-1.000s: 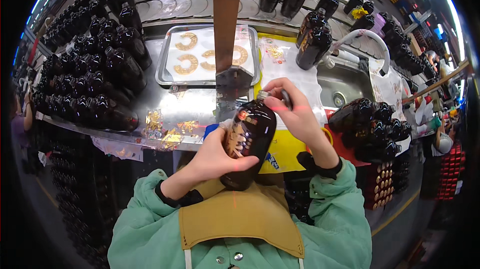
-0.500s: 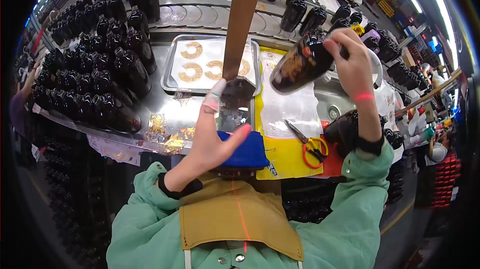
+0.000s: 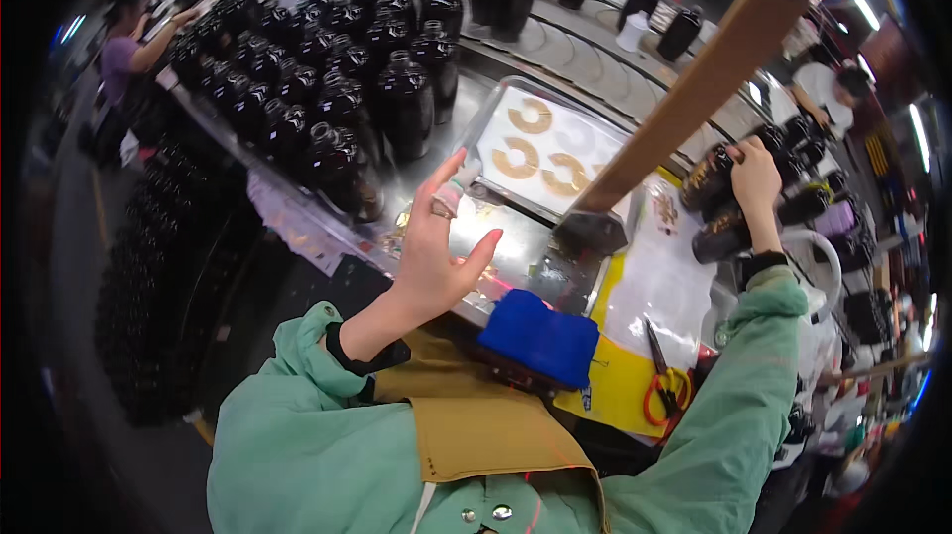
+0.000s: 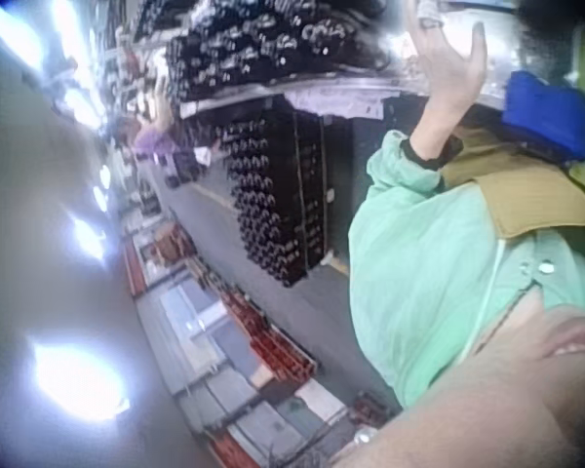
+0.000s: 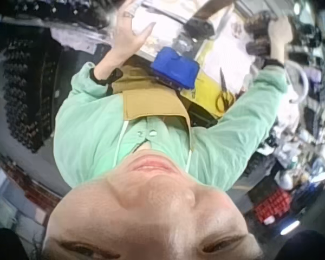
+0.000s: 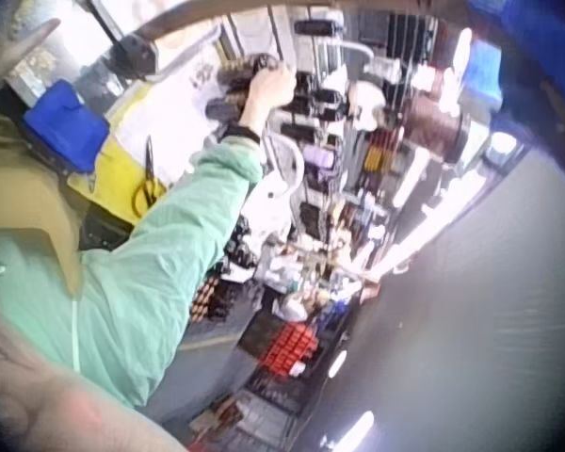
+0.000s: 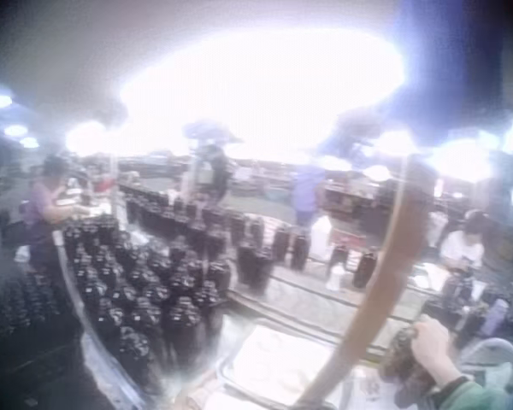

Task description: Applying decorative stickers and gold-colored labels to black glass bottles using hands and a scraping tool in a manufacturing facility.

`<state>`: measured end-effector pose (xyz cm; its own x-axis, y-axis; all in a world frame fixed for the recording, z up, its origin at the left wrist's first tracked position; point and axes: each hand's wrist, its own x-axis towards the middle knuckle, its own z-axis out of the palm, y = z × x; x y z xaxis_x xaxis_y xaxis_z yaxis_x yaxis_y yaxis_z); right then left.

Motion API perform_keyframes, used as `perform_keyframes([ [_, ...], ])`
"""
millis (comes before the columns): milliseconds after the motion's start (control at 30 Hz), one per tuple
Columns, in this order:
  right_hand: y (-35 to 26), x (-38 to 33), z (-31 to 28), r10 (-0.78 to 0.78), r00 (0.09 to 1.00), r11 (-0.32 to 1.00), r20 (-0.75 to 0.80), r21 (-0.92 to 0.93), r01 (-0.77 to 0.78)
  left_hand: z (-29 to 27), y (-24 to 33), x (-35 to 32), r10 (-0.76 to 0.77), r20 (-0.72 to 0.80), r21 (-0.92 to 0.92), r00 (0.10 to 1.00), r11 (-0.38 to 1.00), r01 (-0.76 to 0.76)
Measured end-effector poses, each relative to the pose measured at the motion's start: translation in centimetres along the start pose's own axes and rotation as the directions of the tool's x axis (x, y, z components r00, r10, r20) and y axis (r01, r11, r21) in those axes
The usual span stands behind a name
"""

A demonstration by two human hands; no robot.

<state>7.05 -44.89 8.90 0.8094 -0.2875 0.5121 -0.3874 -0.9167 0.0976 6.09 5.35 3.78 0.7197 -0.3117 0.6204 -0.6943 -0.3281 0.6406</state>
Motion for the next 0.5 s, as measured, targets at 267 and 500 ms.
perform_keyframes([
  [267,1.2,1.9,1.1,0.112,0.992,0.994,0.05,0.013,-0.112,-6.2,-5.9,2.6,0.101,-0.451,0.507,0.887,0.847,0.161],
  [500,0.0,1.9,-1.3,0.288,0.946,0.958,0.149,-0.033,-0.286,-5.8,-7.8,0.9,0.052,-0.372,0.401,0.927,0.909,0.11],
])
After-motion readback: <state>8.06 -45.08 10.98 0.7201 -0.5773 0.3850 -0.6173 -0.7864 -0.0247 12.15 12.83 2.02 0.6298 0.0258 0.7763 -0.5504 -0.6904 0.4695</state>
